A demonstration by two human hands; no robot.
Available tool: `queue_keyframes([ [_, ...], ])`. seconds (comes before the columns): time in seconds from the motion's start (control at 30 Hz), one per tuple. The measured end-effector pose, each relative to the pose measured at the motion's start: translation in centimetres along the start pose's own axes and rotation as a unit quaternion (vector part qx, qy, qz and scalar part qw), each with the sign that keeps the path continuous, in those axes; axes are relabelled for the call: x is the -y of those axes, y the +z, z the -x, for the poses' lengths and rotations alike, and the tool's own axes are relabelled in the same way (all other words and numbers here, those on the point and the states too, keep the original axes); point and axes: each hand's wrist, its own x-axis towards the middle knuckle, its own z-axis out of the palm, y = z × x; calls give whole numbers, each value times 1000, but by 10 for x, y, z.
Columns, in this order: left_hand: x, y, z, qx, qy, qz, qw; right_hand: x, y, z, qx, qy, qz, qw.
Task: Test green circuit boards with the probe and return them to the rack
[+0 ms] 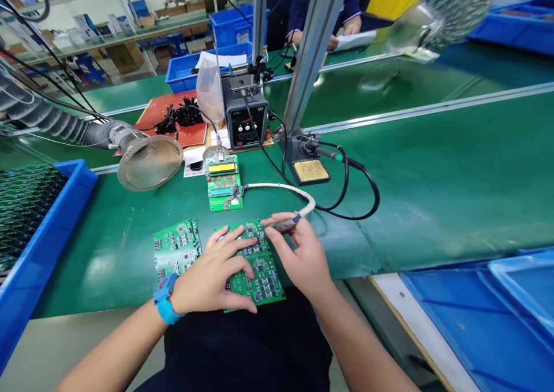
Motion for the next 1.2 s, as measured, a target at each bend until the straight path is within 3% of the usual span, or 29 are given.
queue_keyframes([
  [0.23,-2,-2,-2,15,-11,6,1000,-1,-14,34,57,28,48,997],
  [0.7,-4,-3,-2,22,-20,7,1000,-7,-12,38,68,18,65,995],
  [0.9,-5,-4,-3,21,-22,9,999,0,-16,35,108,-21,144,983],
  [1.2,-6,-4,-4,-9,-48,27,998,-1,-7,36,57,-51,150,986],
])
